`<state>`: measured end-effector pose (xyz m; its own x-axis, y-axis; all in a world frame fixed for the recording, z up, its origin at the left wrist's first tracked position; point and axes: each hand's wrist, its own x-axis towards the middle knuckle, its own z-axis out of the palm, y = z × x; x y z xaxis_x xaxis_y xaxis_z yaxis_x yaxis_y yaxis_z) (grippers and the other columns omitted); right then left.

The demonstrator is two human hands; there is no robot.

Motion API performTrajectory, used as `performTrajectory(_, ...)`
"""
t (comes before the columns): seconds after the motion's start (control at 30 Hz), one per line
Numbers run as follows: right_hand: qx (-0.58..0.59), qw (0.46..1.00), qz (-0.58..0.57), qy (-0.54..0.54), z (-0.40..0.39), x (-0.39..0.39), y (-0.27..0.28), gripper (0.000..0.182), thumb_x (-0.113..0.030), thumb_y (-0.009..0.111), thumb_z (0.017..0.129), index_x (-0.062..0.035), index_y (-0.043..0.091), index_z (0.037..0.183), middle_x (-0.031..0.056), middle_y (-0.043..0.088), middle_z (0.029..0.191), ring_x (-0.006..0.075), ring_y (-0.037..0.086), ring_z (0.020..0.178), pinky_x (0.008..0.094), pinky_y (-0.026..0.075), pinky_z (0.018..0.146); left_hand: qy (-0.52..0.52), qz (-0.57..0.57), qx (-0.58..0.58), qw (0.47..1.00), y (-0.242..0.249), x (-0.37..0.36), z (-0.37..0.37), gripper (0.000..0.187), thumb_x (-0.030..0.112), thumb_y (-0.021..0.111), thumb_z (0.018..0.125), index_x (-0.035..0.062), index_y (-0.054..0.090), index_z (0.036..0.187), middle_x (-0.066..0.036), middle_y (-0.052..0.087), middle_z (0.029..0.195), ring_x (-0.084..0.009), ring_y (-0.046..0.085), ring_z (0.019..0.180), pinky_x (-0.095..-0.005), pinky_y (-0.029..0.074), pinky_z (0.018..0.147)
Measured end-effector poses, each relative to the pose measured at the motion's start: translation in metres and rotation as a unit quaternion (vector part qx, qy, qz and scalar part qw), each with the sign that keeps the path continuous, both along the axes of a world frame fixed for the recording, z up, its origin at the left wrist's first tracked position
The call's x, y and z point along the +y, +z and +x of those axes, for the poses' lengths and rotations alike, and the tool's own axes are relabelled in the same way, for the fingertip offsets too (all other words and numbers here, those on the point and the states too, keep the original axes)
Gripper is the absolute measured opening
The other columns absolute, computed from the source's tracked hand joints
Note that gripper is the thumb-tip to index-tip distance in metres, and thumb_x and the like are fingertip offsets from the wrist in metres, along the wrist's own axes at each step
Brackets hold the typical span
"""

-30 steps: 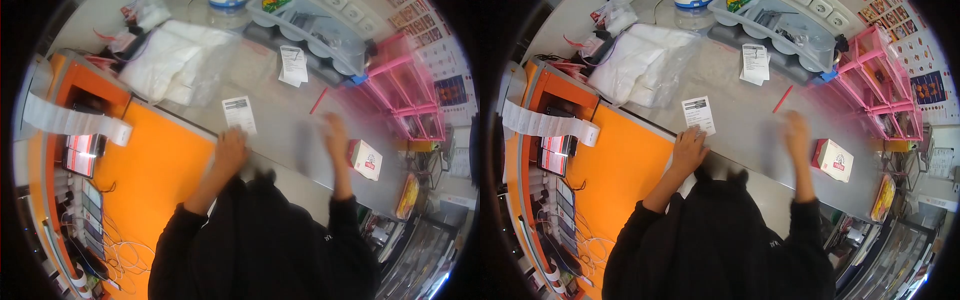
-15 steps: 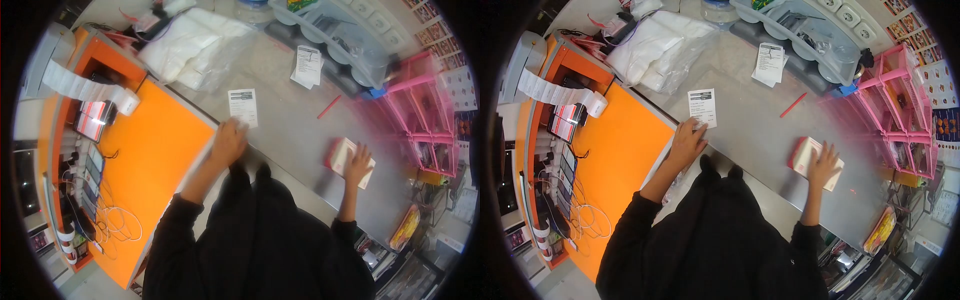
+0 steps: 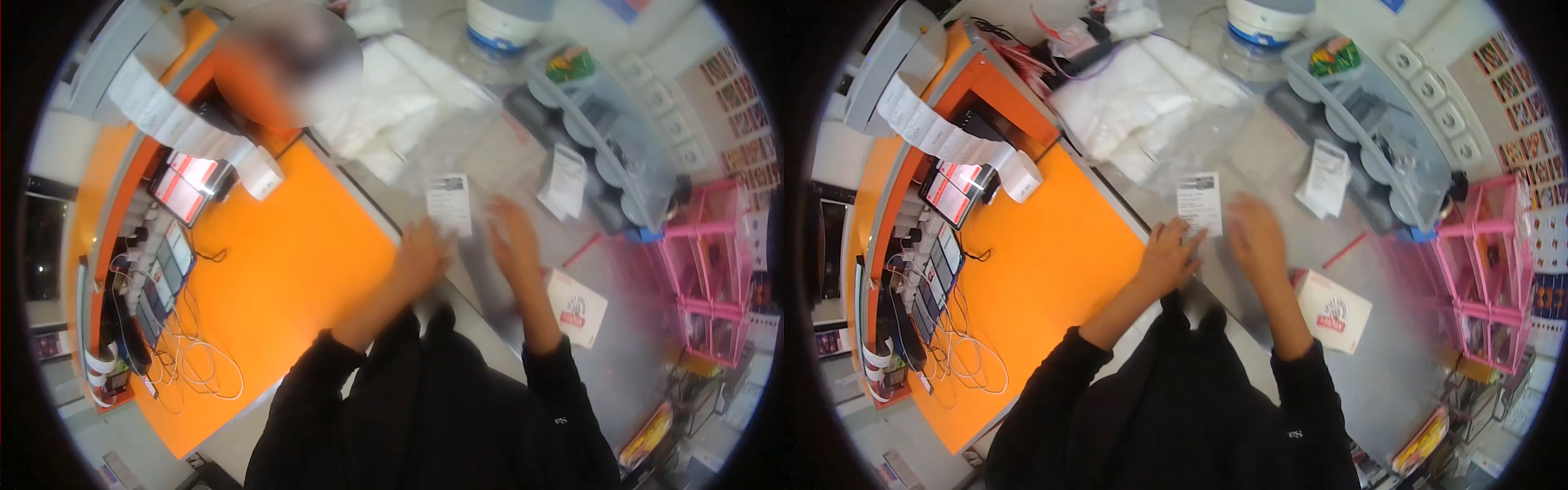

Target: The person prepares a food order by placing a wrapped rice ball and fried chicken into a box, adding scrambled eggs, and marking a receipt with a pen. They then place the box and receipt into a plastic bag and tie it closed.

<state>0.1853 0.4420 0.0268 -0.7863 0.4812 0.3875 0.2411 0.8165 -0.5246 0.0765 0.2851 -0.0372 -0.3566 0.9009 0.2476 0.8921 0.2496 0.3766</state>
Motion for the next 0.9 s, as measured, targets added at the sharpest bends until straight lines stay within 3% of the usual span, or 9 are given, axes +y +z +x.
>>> performTrajectory(0.1,0.017,0.996,0.003,0.085,-0.102,0.009,-0.035,0.014,-0.008,0.057,0.076,-0.0073,0.062,0.089,0.0107,0.062,0.087,0.0285,0.057,0.087,0.0388,0.046,0.076,-0.001,0.037,-0.008,0.999,-0.009,0.005,-0.013,0.05,0.025,0.069,0.069,0.0091,0.055,0.114,-0.017,0.045,0.115,-0.0318,0.044,0.108,-0.0473,0.034,0.092)
performTrajectory(0.2,0.056,0.987,0.035,0.146,-0.203,0.01,-0.046,0.015,-0.01,0.051,0.078,-0.0042,0.061,0.087,0.0139,0.061,0.083,0.0302,0.057,0.083,0.0404,0.046,0.074,-0.024,0.045,-0.058,0.997,0.008,0.004,-0.028,0.049,0.023,0.068,0.069,0.0062,0.054,0.112,-0.017,0.048,0.113,-0.0329,0.046,0.106,-0.0452,0.036,0.091)
performTrajectory(0.27,0.11,0.984,0.081,0.119,-0.288,0.017,-0.142,0.018,-0.014,0.047,0.079,-0.003,0.06,0.084,0.0156,0.061,0.086,0.0303,0.058,0.084,0.0418,0.046,0.072,0.011,0.019,-0.08,0.997,0.004,-0.003,-0.047,0.039,0.018,0.065,0.07,0.0032,0.058,0.105,-0.02,0.052,0.108,-0.0348,0.05,0.101,-0.0452,0.039,0.087)
performTrajectory(0.3,0.048,0.985,0.065,0.153,-0.29,0.022,-0.125,0.023,-0.016,0.044,0.084,-0.0053,0.06,0.096,0.0158,0.062,0.088,0.029,0.06,0.081,0.0389,0.046,0.074,0.038,-0.044,-0.102,0.993,0.016,-0.005,-0.059,0.036,0.017,0.065,0.07,0.0026,0.059,0.102,-0.021,0.053,0.106,-0.0357,0.05,0.1,-0.0457,0.04,0.086)
performTrajectory(0.33,-0.12,0.977,0.117,0.134,-0.295,0.018,-0.107,0.016,-0.016,0.047,0.08,-0.0072,0.061,0.082,0.0144,0.062,0.075,0.0285,0.06,0.069,0.0409,0.048,0.064,0.054,-0.087,-0.121,0.987,0.029,-0.007,-0.077,0.03,0.013,0.063,0.071,0.0014,0.06,0.099,-0.022,0.055,0.103,-0.0365,0.051,0.099,-0.0449,0.041,0.085)
performTrajectory(0.4,-0.038,0.972,0.187,0.141,-0.305,0.016,-0.103,0.01,-0.012,0.055,0.066,-0.0093,0.062,0.06,0.0083,0.061,0.064,0.0242,0.06,0.063,0.0381,0.046,0.054,0.041,0.097,-0.065,0.992,0.041,-0.014,-0.097,0.027,0.008,0.059,0.078,-0.0017,0.058,0.102,-0.021,0.055,0.104,-0.0366,0.052,0.098,-0.0427,0.041,0.085)
performTrajectory(0.47,0.01,0.964,0.225,0.141,-0.295,0.017,-0.088,0.008,-0.015,0.058,0.064,-0.0084,0.06,0.058,0.0096,0.059,0.061,0.0241,0.06,0.061,0.0383,0.047,0.055,0.012,0.037,-0.036,0.999,0.034,-0.006,-0.12,0.036,0.012,0.056,0.081,-0.0034,0.05,0.113,-0.024,0.048,0.115,-0.0386,0.047,0.105,-0.043,0.038,0.09)
performTrajectory(0.67,-0.056,0.962,0.198,0.179,-0.272,0.028,-0.072,0.008,-0.014,0.059,0.064,-0.008,0.063,0.059,0.0077,0.062,0.068,0.0242,0.062,0.068,0.0371,0.049,0.059,0.05,-0.012,0.106,0.993,0.024,0.043,-0.149,0.05,0.02,0.055,0.082,-0.0074,0.04,0.121,-0.027,0.041,0.123,-0.0378,0.039,0.117,-0.0445,0.032,0.098)
performTrajectory(0.9,0.065,0.988,0.055,0.129,-0.261,0.018,-0.04,0.013,-0.013,0.056,0.071,-0.0047,0.059,0.08,0.0128,0.06,0.069,0.0313,0.06,0.07,0.0409,0.048,0.063,0.102,-0.028,0.229,0.968,0.004,0.057,-0.163,0.059,0.031,0.05,0.082,-0.0033,0.035,0.128,-0.024,0.041,0.127,-0.0394,0.033,0.121,-0.0498,0.029,0.099)
